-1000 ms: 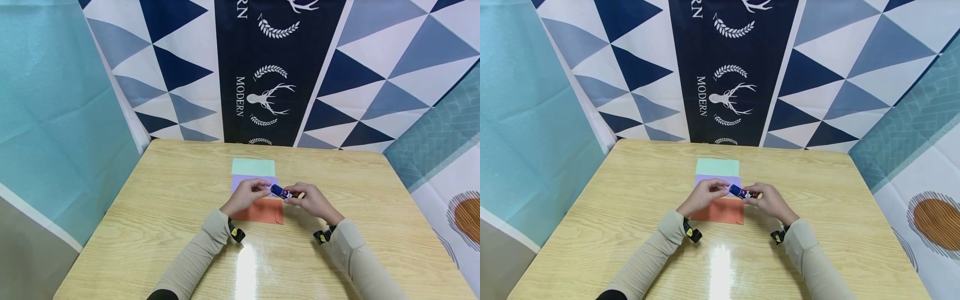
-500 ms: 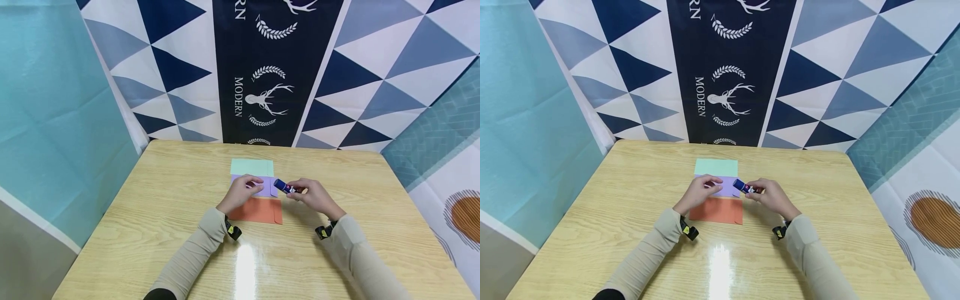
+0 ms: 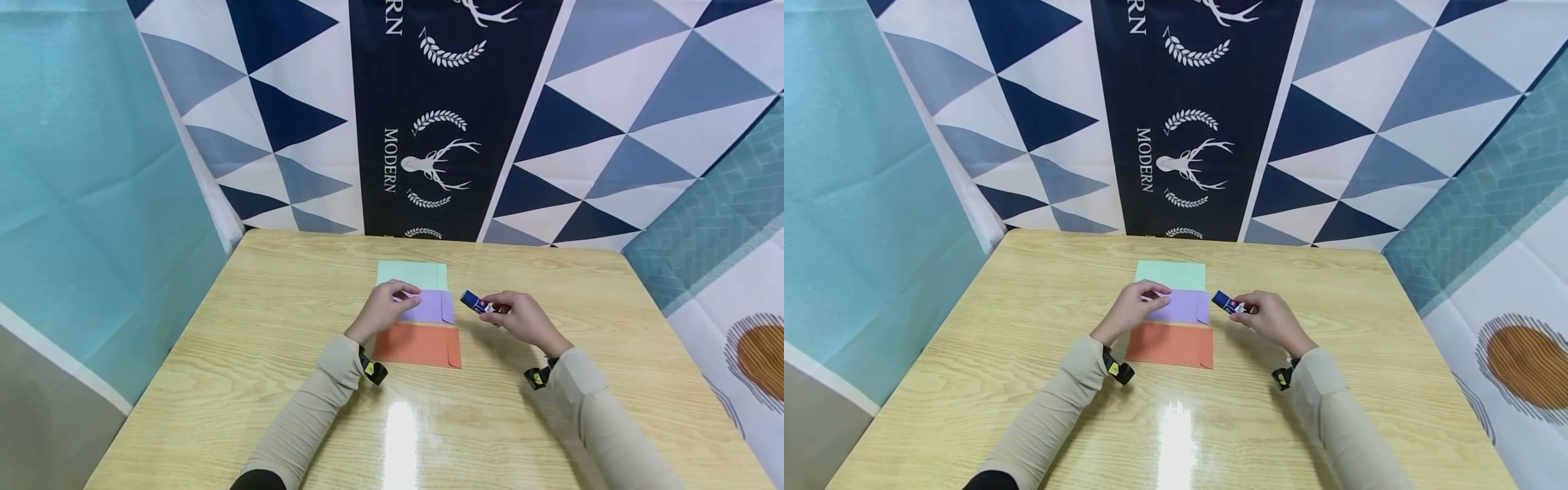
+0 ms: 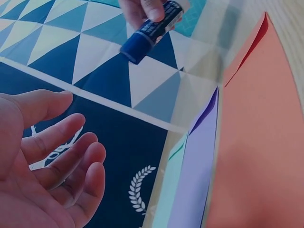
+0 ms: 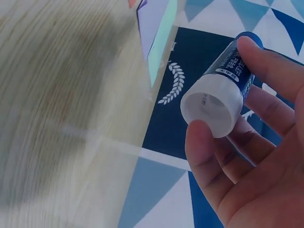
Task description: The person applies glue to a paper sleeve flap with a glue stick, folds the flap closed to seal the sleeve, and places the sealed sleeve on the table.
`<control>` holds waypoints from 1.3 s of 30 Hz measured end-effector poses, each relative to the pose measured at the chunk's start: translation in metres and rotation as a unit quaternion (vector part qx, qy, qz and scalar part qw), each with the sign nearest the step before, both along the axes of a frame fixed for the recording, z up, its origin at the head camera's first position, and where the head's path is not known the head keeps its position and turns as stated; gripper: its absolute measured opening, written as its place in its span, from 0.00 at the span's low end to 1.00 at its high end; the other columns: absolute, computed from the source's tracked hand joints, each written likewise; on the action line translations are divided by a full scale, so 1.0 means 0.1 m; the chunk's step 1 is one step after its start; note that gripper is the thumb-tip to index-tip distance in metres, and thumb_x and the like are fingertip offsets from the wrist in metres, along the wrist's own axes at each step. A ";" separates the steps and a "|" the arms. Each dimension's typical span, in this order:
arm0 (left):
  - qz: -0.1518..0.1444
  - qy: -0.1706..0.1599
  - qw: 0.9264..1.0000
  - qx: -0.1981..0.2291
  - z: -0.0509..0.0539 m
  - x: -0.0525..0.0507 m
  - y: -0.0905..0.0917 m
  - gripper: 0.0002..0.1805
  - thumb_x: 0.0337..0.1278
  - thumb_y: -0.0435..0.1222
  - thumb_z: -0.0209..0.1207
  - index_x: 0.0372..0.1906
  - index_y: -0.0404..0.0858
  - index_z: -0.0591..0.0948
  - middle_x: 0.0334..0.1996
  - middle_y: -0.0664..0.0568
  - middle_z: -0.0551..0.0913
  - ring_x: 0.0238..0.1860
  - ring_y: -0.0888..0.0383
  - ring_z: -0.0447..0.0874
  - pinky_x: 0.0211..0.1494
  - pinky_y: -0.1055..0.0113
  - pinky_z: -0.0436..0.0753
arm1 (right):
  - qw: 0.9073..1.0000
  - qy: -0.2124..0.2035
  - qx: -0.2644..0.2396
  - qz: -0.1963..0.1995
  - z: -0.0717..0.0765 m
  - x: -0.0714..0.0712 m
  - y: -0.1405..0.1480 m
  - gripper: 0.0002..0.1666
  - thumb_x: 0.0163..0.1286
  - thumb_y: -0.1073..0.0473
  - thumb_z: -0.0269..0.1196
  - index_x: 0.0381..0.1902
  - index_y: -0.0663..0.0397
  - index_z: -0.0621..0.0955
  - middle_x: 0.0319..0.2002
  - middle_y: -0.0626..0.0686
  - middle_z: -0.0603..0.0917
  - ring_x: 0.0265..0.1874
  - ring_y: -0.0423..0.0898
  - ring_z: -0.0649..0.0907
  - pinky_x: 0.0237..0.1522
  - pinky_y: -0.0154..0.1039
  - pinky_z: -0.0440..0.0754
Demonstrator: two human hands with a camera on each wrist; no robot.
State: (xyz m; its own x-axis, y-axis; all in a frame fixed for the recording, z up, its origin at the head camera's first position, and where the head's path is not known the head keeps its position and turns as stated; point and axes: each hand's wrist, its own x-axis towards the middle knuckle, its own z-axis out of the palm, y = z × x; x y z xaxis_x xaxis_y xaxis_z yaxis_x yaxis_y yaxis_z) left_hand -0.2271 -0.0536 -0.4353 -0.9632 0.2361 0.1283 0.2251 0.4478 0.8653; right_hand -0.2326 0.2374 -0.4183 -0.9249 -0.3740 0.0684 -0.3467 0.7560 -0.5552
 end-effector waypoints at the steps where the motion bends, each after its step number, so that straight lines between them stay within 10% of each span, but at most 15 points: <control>1: 0.001 0.002 1.000 -0.002 0.00 -0.01 -0.01 0.14 0.62 0.39 0.63 0.49 0.36 0.85 0.47 0.45 0.84 0.46 0.51 0.82 0.45 0.66 0.80 | 1.000 0.000 0.003 -0.001 -0.01 0.00 0.01 0.20 0.62 0.58 0.69 0.50 0.63 0.84 0.32 0.54 0.84 0.28 0.44 0.76 0.27 0.34 0.73; 39: 0.018 -0.034 0.999 -0.030 -0.02 -0.04 -0.25 0.15 0.64 0.40 0.60 0.50 0.37 0.84 0.49 0.46 0.84 0.51 0.49 0.80 0.52 0.56 0.79 | 0.979 0.005 0.205 -0.017 -0.26 -0.05 0.25 0.21 0.63 0.55 0.68 0.49 0.63 0.84 0.42 0.63 0.86 0.36 0.55 0.84 0.37 0.52 0.82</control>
State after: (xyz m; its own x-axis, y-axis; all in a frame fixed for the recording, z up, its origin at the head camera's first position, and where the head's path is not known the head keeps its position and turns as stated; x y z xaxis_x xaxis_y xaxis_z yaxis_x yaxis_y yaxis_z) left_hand -0.2312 -0.0782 -0.4376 -0.9772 0.2066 0.0485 0.1493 0.5068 0.8490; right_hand -0.2376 0.2628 -0.4440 -0.9371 -0.3415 -0.0726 -0.3216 0.9254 -0.2006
